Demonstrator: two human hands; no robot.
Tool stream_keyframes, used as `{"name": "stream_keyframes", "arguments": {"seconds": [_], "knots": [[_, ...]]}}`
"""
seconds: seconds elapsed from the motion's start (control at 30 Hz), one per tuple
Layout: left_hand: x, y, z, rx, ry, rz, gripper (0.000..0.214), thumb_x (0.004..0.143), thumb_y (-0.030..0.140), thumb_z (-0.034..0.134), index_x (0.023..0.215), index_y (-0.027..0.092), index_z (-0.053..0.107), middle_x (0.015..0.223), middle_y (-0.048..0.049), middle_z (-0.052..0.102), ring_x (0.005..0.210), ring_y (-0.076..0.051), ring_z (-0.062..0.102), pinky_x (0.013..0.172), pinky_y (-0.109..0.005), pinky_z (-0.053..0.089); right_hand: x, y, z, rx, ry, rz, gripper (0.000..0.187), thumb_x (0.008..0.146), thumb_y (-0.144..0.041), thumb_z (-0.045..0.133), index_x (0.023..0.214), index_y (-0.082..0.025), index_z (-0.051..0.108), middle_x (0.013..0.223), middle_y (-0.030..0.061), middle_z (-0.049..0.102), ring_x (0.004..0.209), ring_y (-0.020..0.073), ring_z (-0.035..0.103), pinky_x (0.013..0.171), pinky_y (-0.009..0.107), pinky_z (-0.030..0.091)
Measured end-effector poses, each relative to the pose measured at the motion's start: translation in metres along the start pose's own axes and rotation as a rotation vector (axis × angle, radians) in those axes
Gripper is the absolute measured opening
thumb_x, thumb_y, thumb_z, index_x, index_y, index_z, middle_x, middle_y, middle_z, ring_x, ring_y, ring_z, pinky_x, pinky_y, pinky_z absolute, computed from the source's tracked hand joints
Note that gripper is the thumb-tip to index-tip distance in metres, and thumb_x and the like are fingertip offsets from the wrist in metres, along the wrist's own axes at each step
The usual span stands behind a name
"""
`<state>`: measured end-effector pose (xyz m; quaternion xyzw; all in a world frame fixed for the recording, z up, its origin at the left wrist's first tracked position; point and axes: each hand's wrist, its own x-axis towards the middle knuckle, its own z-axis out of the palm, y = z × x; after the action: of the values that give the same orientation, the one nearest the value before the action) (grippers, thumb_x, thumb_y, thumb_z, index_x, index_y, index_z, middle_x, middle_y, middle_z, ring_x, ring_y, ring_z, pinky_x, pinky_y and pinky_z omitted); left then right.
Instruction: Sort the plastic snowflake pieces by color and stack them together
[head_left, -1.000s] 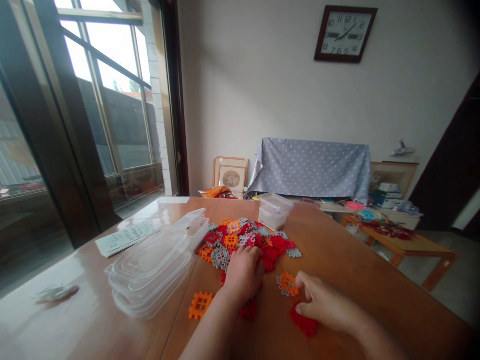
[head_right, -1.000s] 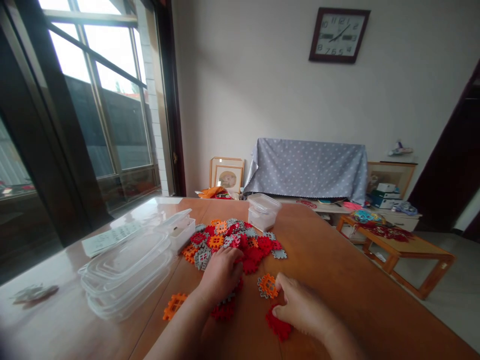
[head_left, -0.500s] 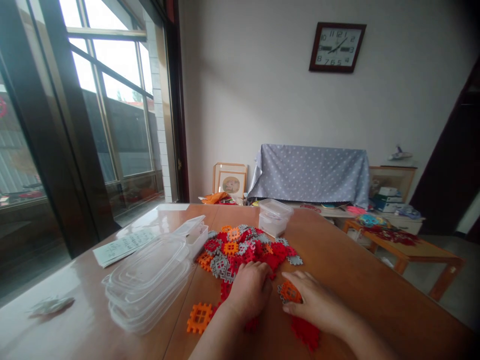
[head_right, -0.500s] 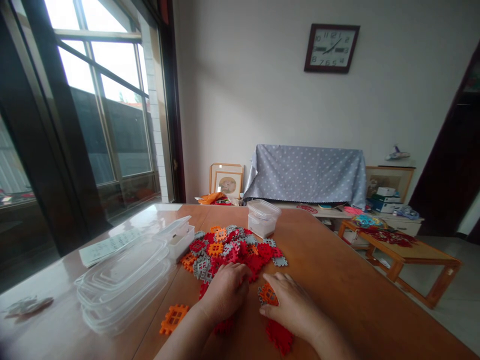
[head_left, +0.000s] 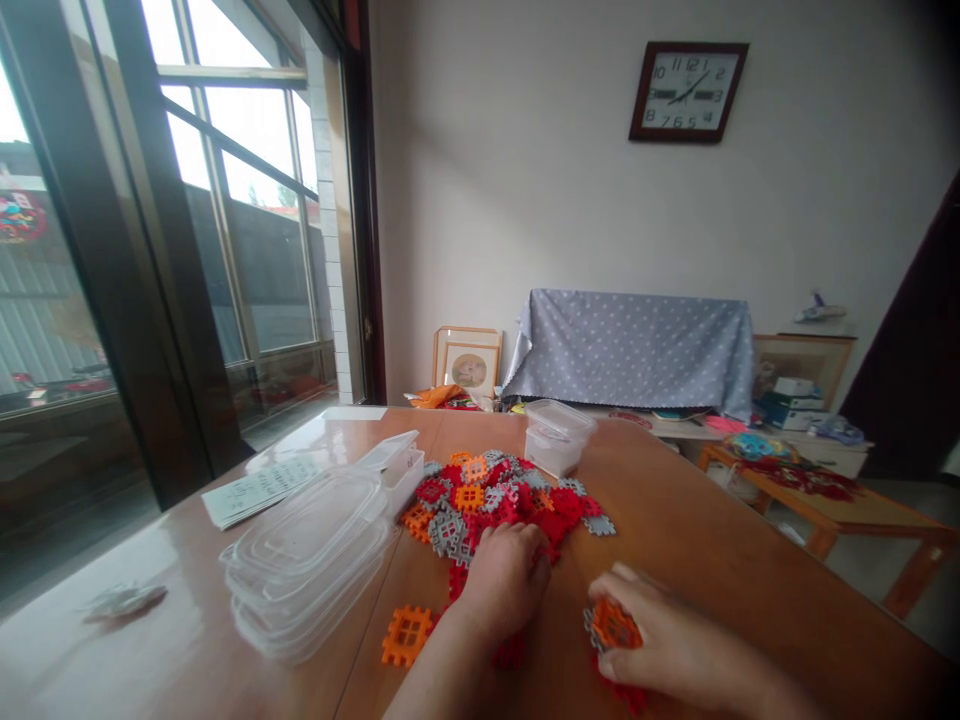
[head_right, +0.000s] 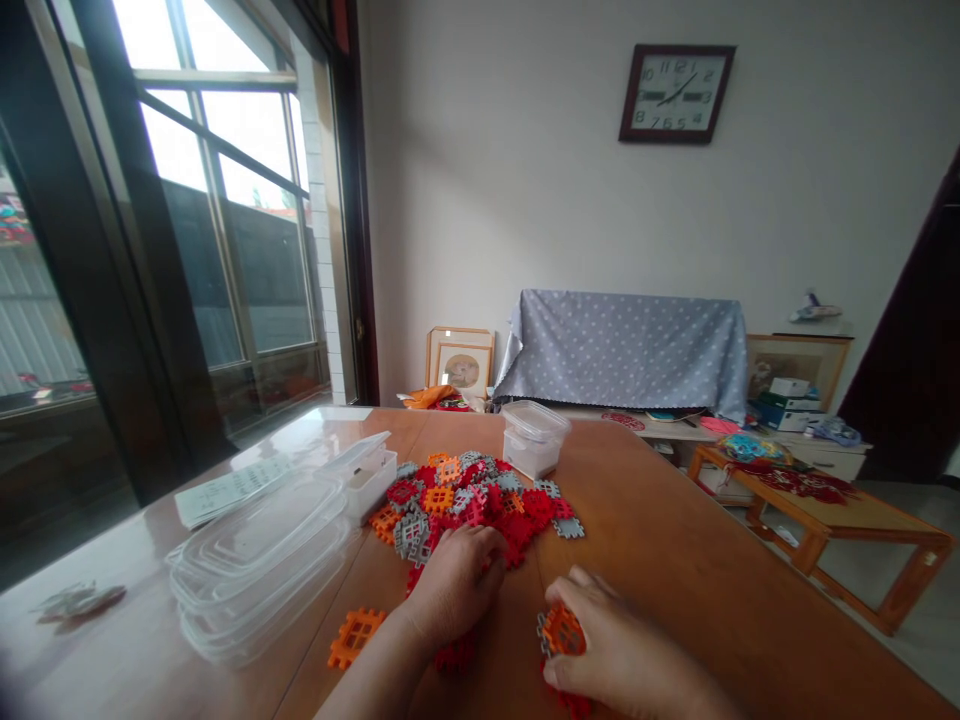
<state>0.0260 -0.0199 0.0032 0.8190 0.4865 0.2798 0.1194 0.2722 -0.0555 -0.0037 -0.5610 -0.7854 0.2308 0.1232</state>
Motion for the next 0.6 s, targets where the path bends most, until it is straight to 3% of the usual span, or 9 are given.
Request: {"name": "stream_keyframes", "arguments": {"seconds": [0.07, 0.13, 0.23, 0.33, 0.43, 0.5, 0.6], "knots": [[0.000, 0.000, 0.002, -0.003, 0.003, 0.000, 0.013, 0.088, 0.025, 0.054, 0.093, 0.028, 0.066, 0.101, -0.0052, 0.073, 0.099, -0.026, 0.063, 0.087, -0.036, 0.042, -0.009, 0.003, 0.004, -0.007, -0.032, 0.044, 0.076, 0.058, -0.033, 0.085, 0.131, -0.034, 0.065, 0.139, 0.0095, 0.058, 0.131, 0.0383, 0.050, 0.106, 0.039, 0.042], [0.000, -0.001, 0.003, -0.008, 0.012, -0.001, 0.013, 0.088, 0.025, 0.053, 0.093, 0.028, 0.066, 0.102, -0.0050, 0.073, 0.100, -0.027, 0.063, 0.087, -0.036, 0.042, -0.012, 0.005, 0.010, -0.004, -0.038, 0.090, 0.085, 0.058, -0.031, 0.084, 0.139, -0.035, 0.060, 0.151, 0.0095, 0.049, 0.142, 0.0406, 0.040, 0.114, 0.042, 0.036], [0.000, -0.003, 0.001, -0.012, 0.022, -0.016, 0.013, 0.088, 0.026, 0.054, 0.091, 0.027, 0.066, 0.100, -0.0049, 0.073, 0.098, -0.026, 0.063, 0.085, -0.034, 0.042, -0.010, 0.004, 0.016, 0.021, -0.017, 0.086, 0.073, 0.064, -0.025, 0.076, 0.134, -0.034, 0.063, 0.149, 0.0090, 0.051, 0.139, 0.0370, 0.045, 0.112, 0.039, 0.039], [0.002, -0.005, -0.003, -0.019, 0.044, -0.056, 0.013, 0.088, 0.025, 0.055, 0.092, 0.027, 0.067, 0.100, -0.0052, 0.073, 0.098, -0.025, 0.064, 0.085, -0.032, 0.043, -0.003, 0.002, 0.017, 0.045, 0.002, 0.018, 0.059, 0.065, -0.019, 0.070, 0.123, -0.031, 0.068, 0.130, 0.0088, 0.062, 0.115, 0.0300, 0.062, 0.096, 0.032, 0.049], [0.004, -0.011, -0.006, -0.037, 0.121, -0.131, 0.013, 0.089, 0.025, 0.055, 0.094, 0.026, 0.068, 0.101, -0.0043, 0.074, 0.098, -0.023, 0.065, 0.083, -0.030, 0.043, 0.011, -0.002, 0.014, 0.088, 0.018, -0.042, 0.051, 0.068, -0.019, 0.067, 0.118, -0.027, 0.069, 0.114, 0.0063, 0.063, 0.094, 0.0224, 0.067, 0.084, 0.028, 0.052], [0.006, -0.017, -0.006, -0.067, 0.214, -0.203, 0.015, 0.092, 0.027, 0.053, 0.095, 0.025, 0.067, 0.101, -0.0036, 0.074, 0.097, -0.021, 0.065, 0.081, -0.029, 0.042, 0.028, -0.009, 0.010, 0.130, 0.071, -0.083, 0.052, 0.069, -0.020, 0.067, 0.121, -0.025, 0.067, 0.114, 0.0060, 0.062, 0.096, 0.0218, 0.067, 0.086, 0.028, 0.052], [0.009, -0.028, -0.006, -0.129, 0.361, -0.314, 0.019, 0.096, 0.033, 0.051, 0.101, 0.025, 0.067, 0.102, -0.0038, 0.074, 0.096, -0.020, 0.066, 0.081, -0.028, 0.044, 0.063, -0.031, 0.006, 0.167, 0.223, -0.150, 0.055, 0.073, -0.026, 0.071, 0.127, -0.024, 0.066, 0.123, 0.0081, 0.061, 0.113, 0.0258, 0.062, 0.102, 0.036, 0.047]]}}
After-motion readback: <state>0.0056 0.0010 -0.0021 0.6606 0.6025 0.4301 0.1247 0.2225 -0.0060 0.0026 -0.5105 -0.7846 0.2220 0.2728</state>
